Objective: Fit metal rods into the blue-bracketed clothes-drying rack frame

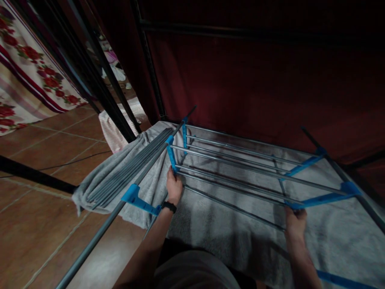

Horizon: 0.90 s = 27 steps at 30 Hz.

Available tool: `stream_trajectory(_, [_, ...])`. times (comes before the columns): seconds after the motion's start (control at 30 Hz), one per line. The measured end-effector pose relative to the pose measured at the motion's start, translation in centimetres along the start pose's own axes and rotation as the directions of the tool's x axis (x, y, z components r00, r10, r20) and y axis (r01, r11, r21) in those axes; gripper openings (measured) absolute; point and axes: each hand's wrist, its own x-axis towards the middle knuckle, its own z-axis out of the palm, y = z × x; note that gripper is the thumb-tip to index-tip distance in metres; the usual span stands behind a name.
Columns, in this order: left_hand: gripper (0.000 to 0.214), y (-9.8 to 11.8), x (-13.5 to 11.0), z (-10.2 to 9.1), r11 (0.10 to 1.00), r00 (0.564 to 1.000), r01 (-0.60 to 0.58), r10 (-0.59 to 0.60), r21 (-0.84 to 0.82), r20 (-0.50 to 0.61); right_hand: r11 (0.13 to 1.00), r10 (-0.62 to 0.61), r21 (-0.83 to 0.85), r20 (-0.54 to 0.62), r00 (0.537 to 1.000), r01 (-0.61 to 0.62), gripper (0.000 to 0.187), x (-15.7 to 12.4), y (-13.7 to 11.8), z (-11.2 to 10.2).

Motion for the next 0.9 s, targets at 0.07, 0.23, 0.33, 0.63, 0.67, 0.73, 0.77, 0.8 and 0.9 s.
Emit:
stream_trajectory(0.07, [0.061,-0.1,-0.7,-0.5,0.997,0.994,-0.067,0.071,0.043,-0.081,0.998,-0.006,-0.064,-0.057,0.998,0.003,0.062,-1.9,0.7,0.1])
stream_trajectory(0.23, [0.034,0.7,-3.7,-0.9,0.934,0.942,-0.333,0.325,0.128,0.081,0.952,-0.218,-0.136,0.322,0.921,0.273,0.051,-8.7,2.3,1.3])
stream_trajectory(0.33, [0.030,1.9,-5.3,-0.2,0.826,0.752,-0.563,0.510,0.005,0.418,0.808,-0.426,-0.137,0.538,0.728,0.573,0.042,-11.4,2.2,2.0])
stream_trajectory(0.63, [0.034,3.2,-6.8,1.1,0.621,0.369,-0.777,0.584,-0.105,0.723,0.695,-0.498,-0.161,0.595,0.631,0.701,0.030,-10.9,1.8,2.7])
stream_trajectory(0.67, [0.033,3.2,-6.9,1.0,0.604,0.353,-0.790,0.583,-0.100,0.732,0.695,-0.500,-0.163,0.590,0.634,0.700,0.030,-10.8,1.9,2.7])
stream_trajectory(0.73, [0.031,3.2,-7.0,0.9,0.581,0.338,-0.810,0.573,-0.078,0.747,0.698,-0.500,-0.169,0.581,0.642,0.696,0.031,-10.7,2.1,2.6])
stream_trajectory(0.77, [0.030,3.3,-7.1,0.9,0.575,0.339,-0.816,0.565,-0.064,0.752,0.700,-0.498,-0.171,0.579,0.645,0.693,0.031,-10.7,2.1,2.6])
stream_trajectory(0.8, [0.030,3.5,-7.2,0.9,0.571,0.342,-0.819,0.558,-0.051,0.756,0.703,-0.494,-0.173,0.580,0.648,0.690,0.031,-10.7,2.0,2.6])
stream_trajectory(0.9, [0.030,4.0,-7.3,0.8,0.568,0.346,-0.822,0.546,-0.034,0.763,0.710,-0.476,-0.183,0.587,0.654,0.680,0.032,-10.7,1.6,2.5])
